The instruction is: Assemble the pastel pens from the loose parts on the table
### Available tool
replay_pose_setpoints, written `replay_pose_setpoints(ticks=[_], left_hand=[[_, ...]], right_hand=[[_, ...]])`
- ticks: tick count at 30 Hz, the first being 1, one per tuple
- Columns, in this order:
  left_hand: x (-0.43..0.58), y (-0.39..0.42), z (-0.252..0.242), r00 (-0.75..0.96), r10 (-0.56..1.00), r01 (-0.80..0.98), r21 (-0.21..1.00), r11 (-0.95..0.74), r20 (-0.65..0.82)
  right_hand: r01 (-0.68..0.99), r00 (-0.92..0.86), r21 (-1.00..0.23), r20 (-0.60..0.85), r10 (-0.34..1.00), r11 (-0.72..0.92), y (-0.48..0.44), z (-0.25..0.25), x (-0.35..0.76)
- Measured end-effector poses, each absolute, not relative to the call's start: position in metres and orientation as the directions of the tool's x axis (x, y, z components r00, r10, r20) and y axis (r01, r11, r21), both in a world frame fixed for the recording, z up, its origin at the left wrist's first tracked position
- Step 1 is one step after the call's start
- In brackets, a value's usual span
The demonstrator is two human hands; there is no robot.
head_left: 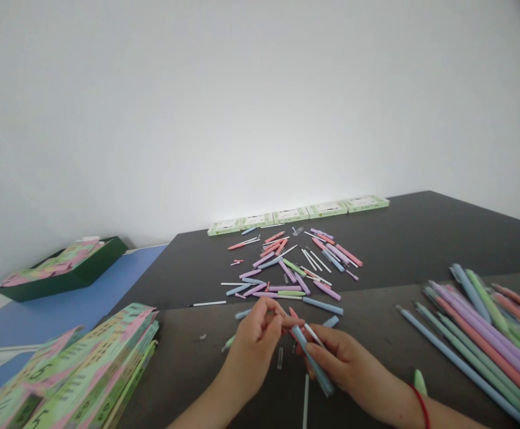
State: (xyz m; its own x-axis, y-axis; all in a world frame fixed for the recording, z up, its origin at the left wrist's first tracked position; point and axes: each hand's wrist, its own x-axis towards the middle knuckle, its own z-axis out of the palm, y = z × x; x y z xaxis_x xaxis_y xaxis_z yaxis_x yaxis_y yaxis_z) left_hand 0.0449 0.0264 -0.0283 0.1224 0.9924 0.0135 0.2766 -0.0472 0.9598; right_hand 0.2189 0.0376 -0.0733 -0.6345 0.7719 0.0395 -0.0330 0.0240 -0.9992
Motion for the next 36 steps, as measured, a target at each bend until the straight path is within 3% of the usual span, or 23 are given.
replay_pose_setpoints(ticks=[4,8,13,18,21,25,29,33,36], left_hand=[[0.053,0.024,-0.031,0.077,0.997,-0.127,0.991,0.038,-0.028],[0.058,0.020,-0.035,0.141,0.987,-0.216,0.970,0.109,-0.079],[0.057,0.019,-0.035,0.167,0.983,-0.125,0.988,0.096,-0.074],[0.042,0.025,-0.019,0.230,0.972,0.106,0.991,-0.080,0.054],[0.021,0.033,-0.002,0.155,0.986,0.300,0.948,-0.106,0.061],[-0.006,0.040,0.018,0.168,0.984,0.618,0.785,-0.056,-0.062],[-0.016,0.037,0.024,0.221,0.947,0.880,0.466,-0.092,-0.231],[-0.017,0.027,0.022,0.166,0.937,0.982,0.142,-0.127,-0.308],[-0.016,0.025,0.017,0.137,0.948,0.990,0.018,-0.138,-0.286]], right_hand=[[0.019,-0.633,-0.996,0.058,0.772,0.091,0.036,-0.069,0.219],[0.029,-0.620,-0.987,0.104,0.778,0.156,0.036,-0.069,0.219],[0.065,-0.596,-0.975,0.132,0.792,0.211,0.038,-0.071,0.221],[0.080,-0.566,-0.973,0.135,0.814,0.217,0.038,-0.069,0.223],[0.104,-0.533,-0.966,0.149,0.833,0.238,0.038,-0.066,0.225],[0.107,-0.508,-0.958,0.176,0.843,0.264,0.038,-0.064,0.228],[0.122,-0.504,-0.956,0.171,0.847,0.265,0.038,-0.065,0.231],[0.034,-0.446,-0.976,0.179,0.877,0.217,0.039,-0.064,0.229],[-0.070,-0.399,-0.991,0.131,0.908,0.112,0.041,-0.062,0.226]])
